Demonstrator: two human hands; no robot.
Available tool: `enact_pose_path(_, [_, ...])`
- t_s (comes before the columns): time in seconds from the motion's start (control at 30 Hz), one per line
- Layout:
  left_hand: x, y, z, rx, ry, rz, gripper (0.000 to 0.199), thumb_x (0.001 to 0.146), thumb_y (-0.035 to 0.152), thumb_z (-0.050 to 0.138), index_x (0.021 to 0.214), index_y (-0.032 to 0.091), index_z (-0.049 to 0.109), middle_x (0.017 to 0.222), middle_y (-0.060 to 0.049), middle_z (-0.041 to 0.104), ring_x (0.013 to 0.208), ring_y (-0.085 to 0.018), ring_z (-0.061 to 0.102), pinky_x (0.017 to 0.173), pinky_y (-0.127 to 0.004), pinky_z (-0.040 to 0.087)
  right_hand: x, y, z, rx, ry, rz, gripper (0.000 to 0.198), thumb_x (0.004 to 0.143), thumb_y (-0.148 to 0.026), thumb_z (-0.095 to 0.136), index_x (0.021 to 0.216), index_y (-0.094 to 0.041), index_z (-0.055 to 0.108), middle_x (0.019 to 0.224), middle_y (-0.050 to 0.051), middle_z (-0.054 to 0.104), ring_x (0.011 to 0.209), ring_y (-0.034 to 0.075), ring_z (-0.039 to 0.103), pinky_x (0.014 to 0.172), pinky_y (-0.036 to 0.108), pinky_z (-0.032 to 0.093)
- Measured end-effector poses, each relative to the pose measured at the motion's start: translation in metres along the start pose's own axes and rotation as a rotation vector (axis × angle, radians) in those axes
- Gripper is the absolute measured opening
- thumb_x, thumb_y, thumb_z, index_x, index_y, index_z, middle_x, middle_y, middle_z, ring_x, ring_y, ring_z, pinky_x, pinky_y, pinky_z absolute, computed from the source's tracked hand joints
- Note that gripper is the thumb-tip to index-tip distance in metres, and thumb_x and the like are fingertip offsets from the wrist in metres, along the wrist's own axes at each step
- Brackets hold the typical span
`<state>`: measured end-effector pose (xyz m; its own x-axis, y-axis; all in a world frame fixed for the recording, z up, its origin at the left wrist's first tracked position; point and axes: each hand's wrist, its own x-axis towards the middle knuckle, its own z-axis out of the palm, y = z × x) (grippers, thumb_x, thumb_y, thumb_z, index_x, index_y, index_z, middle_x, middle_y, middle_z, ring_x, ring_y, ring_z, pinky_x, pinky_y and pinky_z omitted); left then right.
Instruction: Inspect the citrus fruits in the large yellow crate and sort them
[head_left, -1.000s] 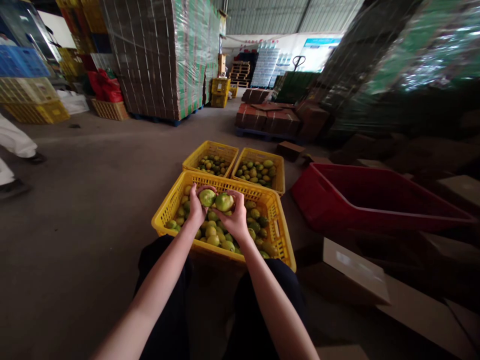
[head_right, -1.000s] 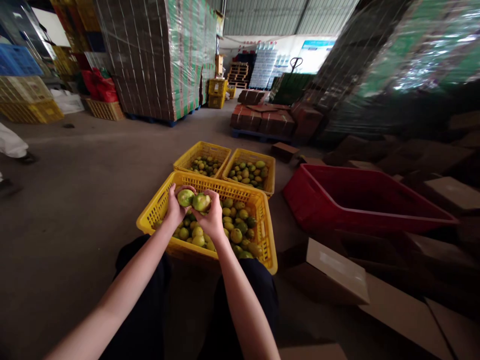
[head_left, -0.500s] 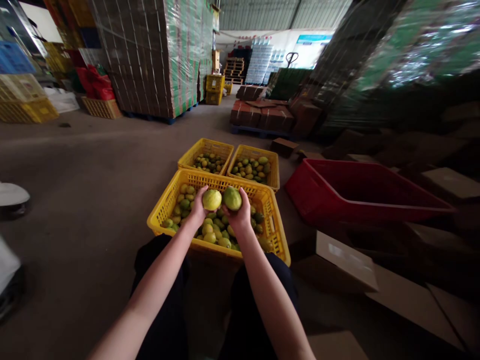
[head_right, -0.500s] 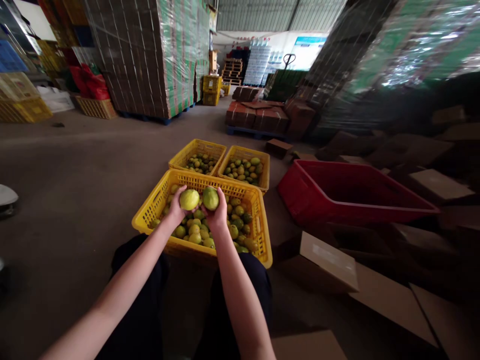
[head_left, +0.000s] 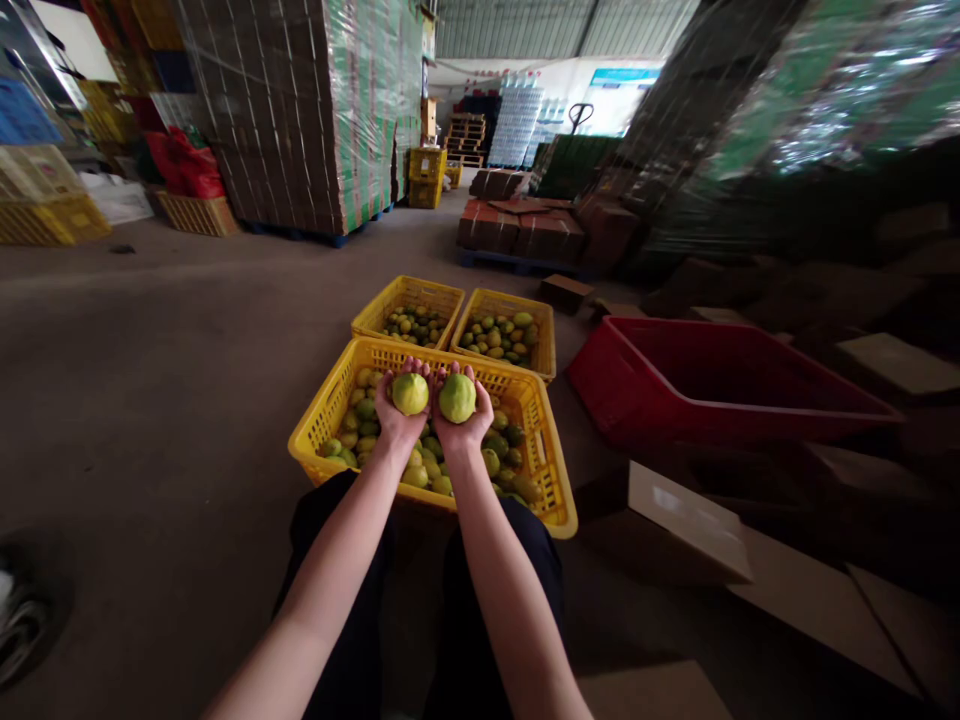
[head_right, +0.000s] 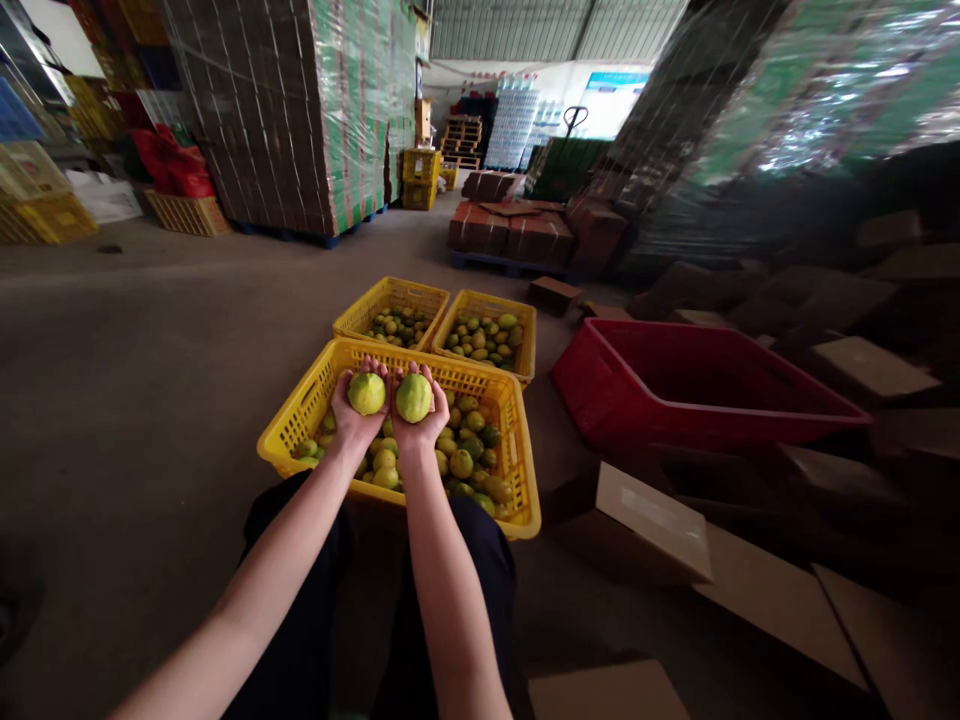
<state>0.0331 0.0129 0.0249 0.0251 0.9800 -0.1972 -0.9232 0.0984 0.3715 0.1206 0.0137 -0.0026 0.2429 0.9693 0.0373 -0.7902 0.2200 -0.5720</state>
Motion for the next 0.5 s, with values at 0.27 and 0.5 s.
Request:
enact_pose_path(0.27, [0.008, 0.0, -0.003, -0.086, -0.002, 0.044, 0.026, 0.084, 0.031, 0.047, 0.096, 0.022, 0.068, 0.084, -0.006, 0.071, 0.093, -0.021, 0.067, 0.083, -0.031, 0.055, 0.0, 0.005, 0.008, 0.022, -0.007, 0.006, 0.026, 0.074, -0.037, 0.058, 0.094, -0.023, 0.068, 0.099, 0.004, 0.073, 0.092, 0.022, 0.068, 0.099, 0.047, 0.05])
enact_pose_path(0.5, [0.007, 0.011, -0.009, 0.033, -0.019, -0.031, 0.028, 0.082, 0.039, 0.051, 0.096, 0.022, 0.067, 0.086, -0.008, 0.072, 0.094, -0.024, 0.068, 0.08, -0.036, 0.058, 0.0, -0.003, 0.005, 0.088, 0.136, 0.123, 0.027, 0.072, -0.031, 0.055, 0.093, -0.021, 0.069, 0.093, 0.004, 0.074, 0.091, 0.021, 0.069, 0.089, 0.041, 0.056])
